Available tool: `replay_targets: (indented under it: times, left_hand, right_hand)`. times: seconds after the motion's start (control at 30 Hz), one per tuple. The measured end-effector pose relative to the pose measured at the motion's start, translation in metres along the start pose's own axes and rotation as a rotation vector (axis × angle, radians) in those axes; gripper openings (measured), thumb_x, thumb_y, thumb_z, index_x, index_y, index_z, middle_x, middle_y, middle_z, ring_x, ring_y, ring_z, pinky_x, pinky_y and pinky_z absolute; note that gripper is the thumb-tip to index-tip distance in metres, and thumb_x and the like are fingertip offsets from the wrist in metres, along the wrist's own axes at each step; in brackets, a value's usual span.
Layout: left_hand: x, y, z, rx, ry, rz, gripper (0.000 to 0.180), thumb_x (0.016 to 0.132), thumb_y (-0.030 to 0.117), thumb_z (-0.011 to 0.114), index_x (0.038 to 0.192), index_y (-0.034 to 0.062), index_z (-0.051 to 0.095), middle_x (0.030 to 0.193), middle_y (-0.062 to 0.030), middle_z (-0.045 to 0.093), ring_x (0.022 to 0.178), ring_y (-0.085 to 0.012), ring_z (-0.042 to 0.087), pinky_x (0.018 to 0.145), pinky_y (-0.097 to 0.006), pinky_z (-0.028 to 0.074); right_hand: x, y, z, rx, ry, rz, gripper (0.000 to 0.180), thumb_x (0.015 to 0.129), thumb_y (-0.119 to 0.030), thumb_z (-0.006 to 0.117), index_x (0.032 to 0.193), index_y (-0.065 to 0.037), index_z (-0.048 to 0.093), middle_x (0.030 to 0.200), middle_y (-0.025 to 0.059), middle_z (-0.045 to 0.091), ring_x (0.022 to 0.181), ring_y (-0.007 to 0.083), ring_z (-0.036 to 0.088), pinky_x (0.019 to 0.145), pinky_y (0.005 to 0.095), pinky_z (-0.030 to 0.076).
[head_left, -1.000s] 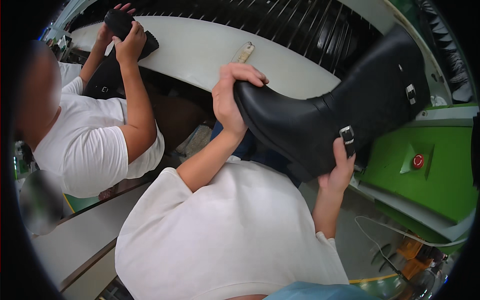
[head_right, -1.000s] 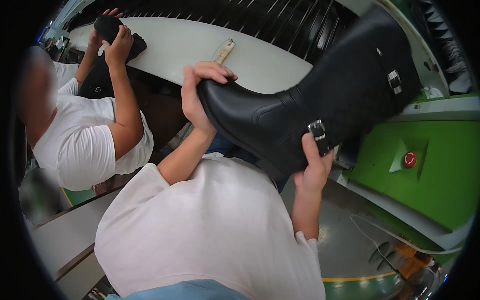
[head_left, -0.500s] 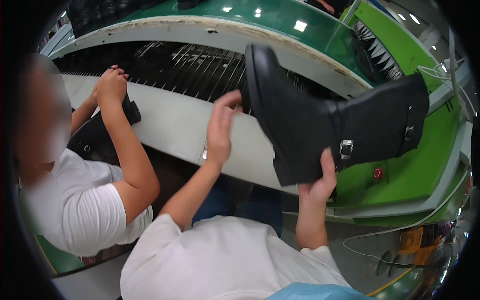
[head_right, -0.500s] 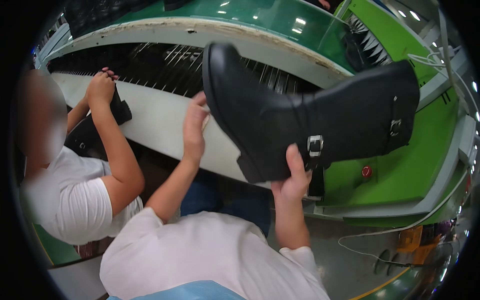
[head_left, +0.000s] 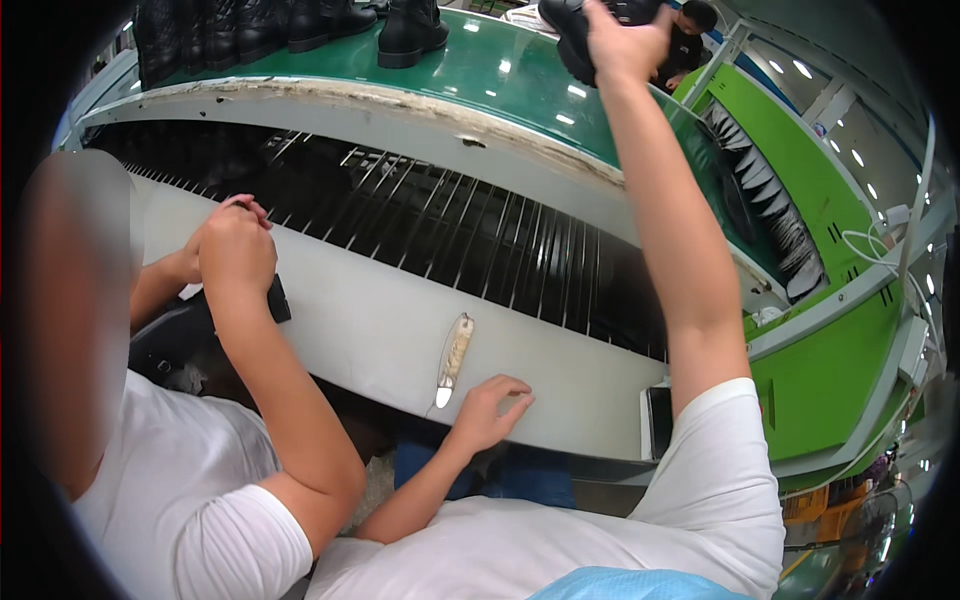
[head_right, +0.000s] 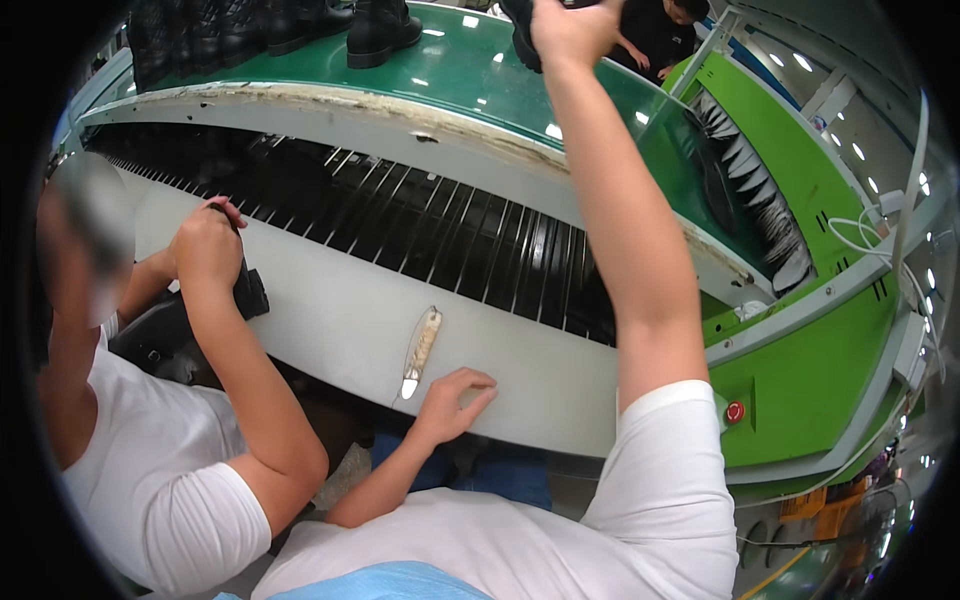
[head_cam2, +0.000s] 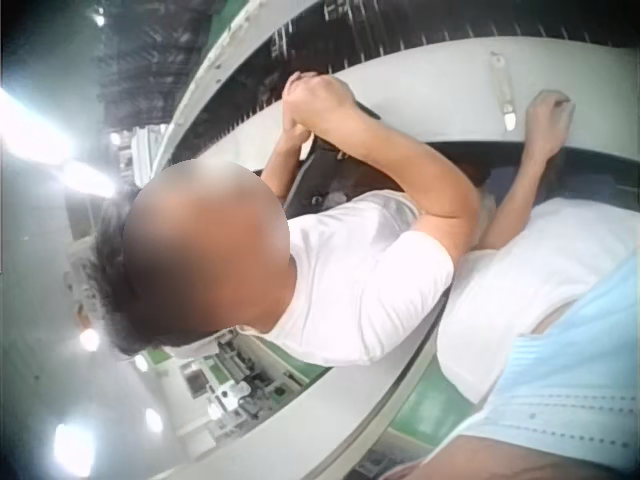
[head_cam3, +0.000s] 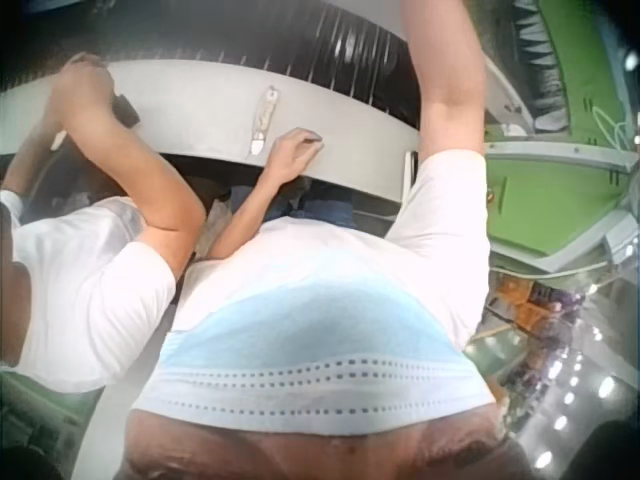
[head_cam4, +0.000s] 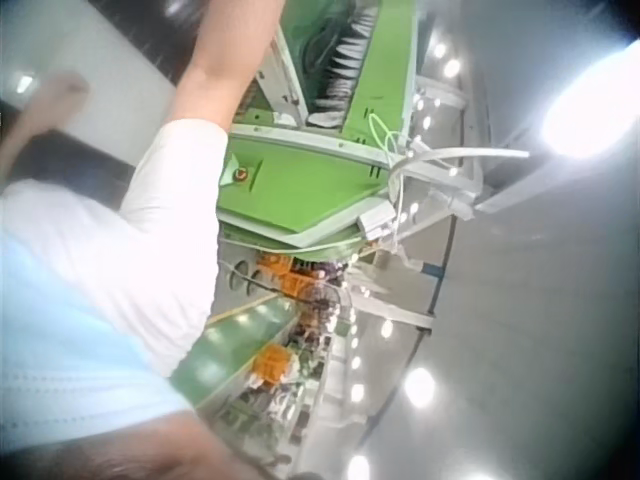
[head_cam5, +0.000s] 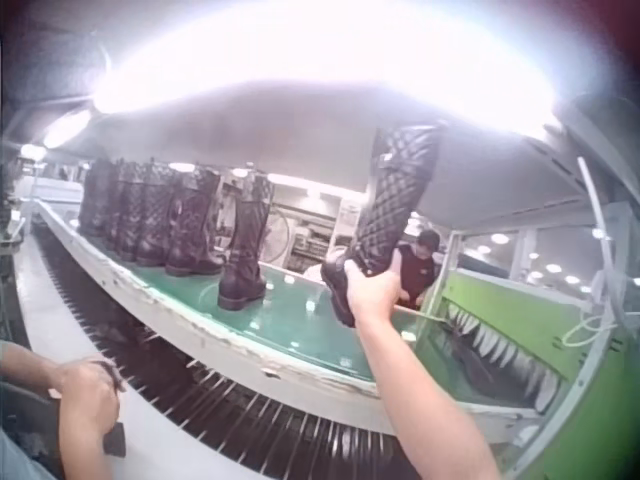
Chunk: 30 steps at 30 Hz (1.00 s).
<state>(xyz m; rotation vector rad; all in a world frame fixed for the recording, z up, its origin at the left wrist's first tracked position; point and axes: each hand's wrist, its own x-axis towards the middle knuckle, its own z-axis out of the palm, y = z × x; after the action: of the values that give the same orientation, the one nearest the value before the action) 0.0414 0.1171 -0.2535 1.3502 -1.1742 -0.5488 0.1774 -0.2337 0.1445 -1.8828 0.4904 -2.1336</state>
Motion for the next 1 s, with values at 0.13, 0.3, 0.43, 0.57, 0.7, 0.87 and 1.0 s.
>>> replay_targets:
  times: [0.13, 0.3, 0.43, 0.57, 0.7, 0.87, 1.0]
  left_hand:
    - [0.001, 0.001, -0.002, -0.029, 0.035, -0.016, 0.016, 0.104, 0.014, 0.082, 0.112, 0.0001, 0.083, 0.112, -0.0167, 0.084, 0.103, -0.0363, 0.082, 0.095, -0.042, 0.064]
    - [-0.001, -0.005, -0.004, -0.013, 0.030, 0.003, 0.015, 0.104, 0.012, 0.082, 0.112, -0.0003, 0.083, 0.111, -0.0178, 0.084, 0.104, -0.0363, 0.082, 0.095, -0.042, 0.064]
    - [0.004, 0.000, -0.004, 0.006, 0.007, 0.015, 0.013, 0.103, 0.011, 0.082, 0.110, -0.0002, 0.083, 0.110, -0.0183, 0.084, 0.105, -0.0364, 0.083, 0.095, -0.041, 0.064]
    - [0.003, -0.003, 0.004, 0.057, 0.009, 0.022, 0.012, 0.103, 0.010, 0.084, 0.109, -0.0006, 0.085, 0.109, -0.0170, 0.085, 0.104, -0.0321, 0.084, 0.095, -0.039, 0.064]
    - [0.001, -0.004, -0.001, 0.114, 0.060, 0.038, 0.009, 0.102, 0.009, 0.084, 0.106, 0.0008, 0.084, 0.107, -0.0172, 0.085, 0.103, -0.0357, 0.083, 0.092, -0.042, 0.064]
    - [0.004, 0.001, 0.019, 0.241, 0.047, 0.197, 0.009, 0.094, 0.007, 0.088, 0.097, 0.0014, 0.083, 0.100, -0.0161, 0.084, 0.096, -0.0382, 0.080, 0.088, -0.045, 0.063]
    - [0.004, 0.013, 0.032, 0.408, 0.005, 0.271, 0.012, 0.090, 0.014, 0.091, 0.090, 0.0069, 0.081, 0.098, -0.0089, 0.083, 0.097, -0.0333, 0.078, 0.085, -0.045, 0.060]
  right_hand:
    - [-0.049, 0.025, 0.045, -0.403, -0.268, 0.508, 0.105, 0.085, -0.025, 0.092, 0.172, -0.014, 0.033, 0.147, 0.0259, 0.069, 0.131, 0.0454, 0.074, 0.114, 0.0558, 0.059]
    - [-0.058, 0.033, 0.046, -0.453, -0.447, 0.589, 0.117, 0.088, -0.036, 0.092, 0.178, -0.016, 0.020, 0.155, 0.0290, 0.059, 0.136, 0.0480, 0.070, 0.115, 0.0578, 0.058]
    - [-0.062, 0.034, 0.040, -0.481, -0.592, 0.570, 0.124, 0.090, -0.043, 0.092, 0.179, -0.006, 0.013, 0.167, 0.0302, 0.049, 0.142, 0.0475, 0.067, 0.118, 0.0566, 0.057]
    - [-0.063, 0.069, -0.012, -0.461, -0.835, 0.257, 0.119, 0.089, -0.059, 0.092, 0.177, -0.002, 0.034, 0.168, 0.0269, 0.057, 0.144, 0.0410, 0.069, 0.121, 0.0516, 0.056]
    - [-0.022, 0.097, -0.122, -0.470, -0.956, 0.228, 0.078, 0.088, -0.070, 0.087, 0.146, -0.019, 0.081, 0.145, 0.0105, 0.081, 0.133, 0.0307, 0.077, 0.116, 0.0436, 0.059]
    - [0.033, 0.177, -0.320, -1.407, -0.785, 0.330, 0.106, 0.086, -0.089, 0.075, 0.163, -0.017, 0.065, 0.156, 0.0269, 0.071, 0.150, 0.0510, 0.061, 0.123, 0.0702, 0.043]
    - [0.028, 0.217, -0.386, -1.244, -0.814, 0.280, 0.115, 0.082, -0.102, 0.063, 0.153, -0.012, 0.075, 0.155, 0.0213, 0.074, 0.147, 0.0491, 0.065, 0.124, 0.0676, 0.045]
